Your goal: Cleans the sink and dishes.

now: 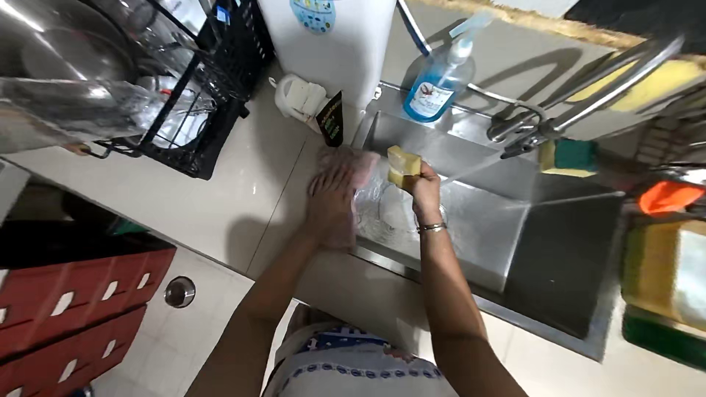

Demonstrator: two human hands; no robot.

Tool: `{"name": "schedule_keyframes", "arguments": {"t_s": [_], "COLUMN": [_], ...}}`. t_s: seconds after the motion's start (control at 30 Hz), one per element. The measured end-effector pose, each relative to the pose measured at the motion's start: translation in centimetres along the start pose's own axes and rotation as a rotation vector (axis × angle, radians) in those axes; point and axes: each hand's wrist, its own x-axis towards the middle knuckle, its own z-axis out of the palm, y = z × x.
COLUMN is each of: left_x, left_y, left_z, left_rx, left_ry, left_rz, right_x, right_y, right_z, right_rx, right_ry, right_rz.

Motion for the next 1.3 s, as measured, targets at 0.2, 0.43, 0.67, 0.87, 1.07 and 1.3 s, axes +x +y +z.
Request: {"name": "schedule_keyframes", "arguments": {"t_s": [0.2, 0.43, 0.67, 0.87, 1.07, 1.3], "left_x": [12.5, 17.1, 4.5, -10.3, -5.6, -1.8], "left_y": [3.0, 4.8, -2.8, -9.1, -7.1, -8.3], "left_z": [1.8, 2.3, 0.5, -0.3, -0.7, -0.8], "left_rx": [-0.101, -0.024, -0.027, 0.09, 0.136, 0.096], "left_ry": [0.169, 0.193, -0.055, 0.212, 0.069, -0.005], "left_rz": [-0.161, -0.226, 0.104, -0.307, -0.305, -0.128], "right_x": [-1.6, -0.5, 0.4, -6.6, -6.3, -4.6], "right_y": [0.4, 2.7, 2.8, 6.1, 8.8, 13.7], "right_z": [-1.3, -3.3, -4.7, 0.3, -9.4, -4.1], "right_rx": [0.179, 0.362, 0.079, -0.459, -0.888, -1.079], "right_ry": [0.061, 0.099, -0.126, -1.005, -1.101, -0.895], "right_rz": [0.302, 0.389, 0.278, 0.421, 0.444, 0.424]}}
